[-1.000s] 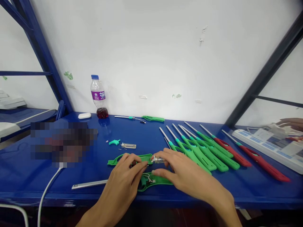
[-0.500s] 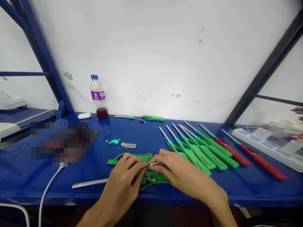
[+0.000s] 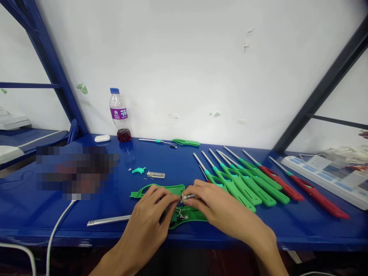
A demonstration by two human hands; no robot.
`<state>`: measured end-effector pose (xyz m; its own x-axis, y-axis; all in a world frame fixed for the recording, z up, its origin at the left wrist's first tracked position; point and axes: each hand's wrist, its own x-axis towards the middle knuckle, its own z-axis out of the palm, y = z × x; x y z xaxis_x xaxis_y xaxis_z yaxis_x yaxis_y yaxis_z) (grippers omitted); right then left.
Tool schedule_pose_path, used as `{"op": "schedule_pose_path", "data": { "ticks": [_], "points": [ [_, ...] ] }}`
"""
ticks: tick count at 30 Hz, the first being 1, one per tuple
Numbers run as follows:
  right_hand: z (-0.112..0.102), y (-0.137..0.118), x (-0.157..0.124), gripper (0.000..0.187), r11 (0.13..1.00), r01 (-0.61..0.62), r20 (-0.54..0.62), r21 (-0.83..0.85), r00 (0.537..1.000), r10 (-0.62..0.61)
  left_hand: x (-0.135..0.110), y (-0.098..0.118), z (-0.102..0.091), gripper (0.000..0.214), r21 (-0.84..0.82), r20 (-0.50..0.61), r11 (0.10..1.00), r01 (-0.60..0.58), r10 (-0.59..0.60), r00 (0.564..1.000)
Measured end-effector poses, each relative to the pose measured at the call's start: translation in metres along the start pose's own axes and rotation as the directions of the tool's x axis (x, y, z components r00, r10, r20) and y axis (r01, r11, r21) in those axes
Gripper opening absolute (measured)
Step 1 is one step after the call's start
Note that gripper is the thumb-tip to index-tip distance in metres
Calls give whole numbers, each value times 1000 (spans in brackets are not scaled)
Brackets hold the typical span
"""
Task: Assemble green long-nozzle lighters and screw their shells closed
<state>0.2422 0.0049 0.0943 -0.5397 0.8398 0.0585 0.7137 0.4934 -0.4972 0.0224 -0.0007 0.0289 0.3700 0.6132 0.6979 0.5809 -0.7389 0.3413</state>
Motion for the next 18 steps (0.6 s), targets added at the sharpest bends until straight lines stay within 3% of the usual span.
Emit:
{"op": "schedule_pose_path", "data": {
  "ticks": [18],
  "points": [
    [-1, -7, -1, 27, 998, 28, 0, -52, 1000, -28, 4, 4, -1, 17, 2, -50, 1000, -23, 23, 999]
  ]
}}
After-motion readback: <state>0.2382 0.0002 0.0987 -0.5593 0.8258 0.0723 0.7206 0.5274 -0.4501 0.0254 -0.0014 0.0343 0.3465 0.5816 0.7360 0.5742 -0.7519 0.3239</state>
